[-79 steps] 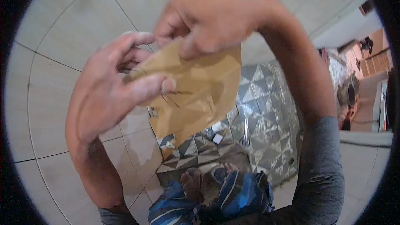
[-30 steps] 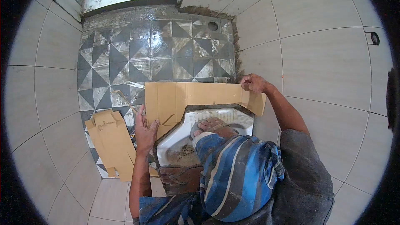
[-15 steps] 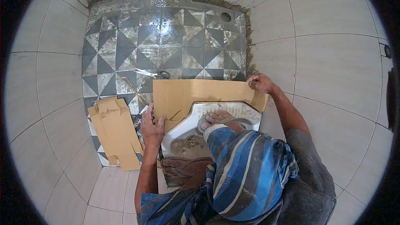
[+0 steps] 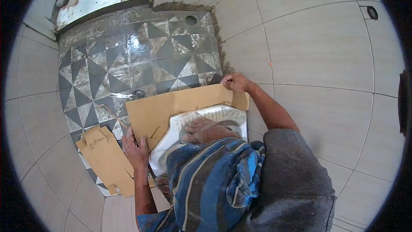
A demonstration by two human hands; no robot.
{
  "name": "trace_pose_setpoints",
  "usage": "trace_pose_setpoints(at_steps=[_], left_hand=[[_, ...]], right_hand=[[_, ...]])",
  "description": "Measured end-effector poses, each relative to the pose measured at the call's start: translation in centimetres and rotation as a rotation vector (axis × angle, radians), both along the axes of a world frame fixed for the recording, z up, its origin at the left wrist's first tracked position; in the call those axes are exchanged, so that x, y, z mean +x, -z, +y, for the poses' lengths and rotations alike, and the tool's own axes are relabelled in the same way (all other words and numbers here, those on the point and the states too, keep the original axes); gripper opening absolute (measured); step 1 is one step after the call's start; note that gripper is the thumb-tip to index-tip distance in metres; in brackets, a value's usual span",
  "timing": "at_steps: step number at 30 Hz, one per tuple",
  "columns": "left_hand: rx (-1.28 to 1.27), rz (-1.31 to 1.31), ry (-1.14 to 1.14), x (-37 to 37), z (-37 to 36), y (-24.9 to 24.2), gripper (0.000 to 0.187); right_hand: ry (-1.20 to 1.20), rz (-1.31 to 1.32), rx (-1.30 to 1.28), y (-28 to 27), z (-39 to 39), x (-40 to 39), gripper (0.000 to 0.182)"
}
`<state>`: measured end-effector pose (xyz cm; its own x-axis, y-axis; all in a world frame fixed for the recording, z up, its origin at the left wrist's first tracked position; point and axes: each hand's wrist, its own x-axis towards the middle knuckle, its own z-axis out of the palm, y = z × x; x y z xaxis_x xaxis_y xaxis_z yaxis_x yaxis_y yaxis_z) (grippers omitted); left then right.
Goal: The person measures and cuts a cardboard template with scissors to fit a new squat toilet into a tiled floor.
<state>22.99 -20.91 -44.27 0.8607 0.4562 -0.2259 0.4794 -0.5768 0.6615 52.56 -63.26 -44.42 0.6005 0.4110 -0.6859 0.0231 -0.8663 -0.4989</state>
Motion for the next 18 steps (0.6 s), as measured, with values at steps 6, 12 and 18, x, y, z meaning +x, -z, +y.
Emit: trace_pose_setpoints(at_steps=[6, 12, 18], left_hand=[[-0.014, 0.003, -0.002, 0.3, 0.1, -0.5, 0.064], [0.052, 0.008, 0.006, -0.3, 0.1, 0.7, 0.063], [0.017, 0.052, -0.005, -0.1, 0.1, -0.1, 0.064]], right_hand=[[0.079, 0.036, -0.013, 0.2, 0.6, -0.2, 0.024], [0.099, 0.01, -0.06, 0.5, 0.9, -0.3, 0.017], [0.252, 0.035, -0.03, 2.4, 0.6, -0.5, 0.016]])
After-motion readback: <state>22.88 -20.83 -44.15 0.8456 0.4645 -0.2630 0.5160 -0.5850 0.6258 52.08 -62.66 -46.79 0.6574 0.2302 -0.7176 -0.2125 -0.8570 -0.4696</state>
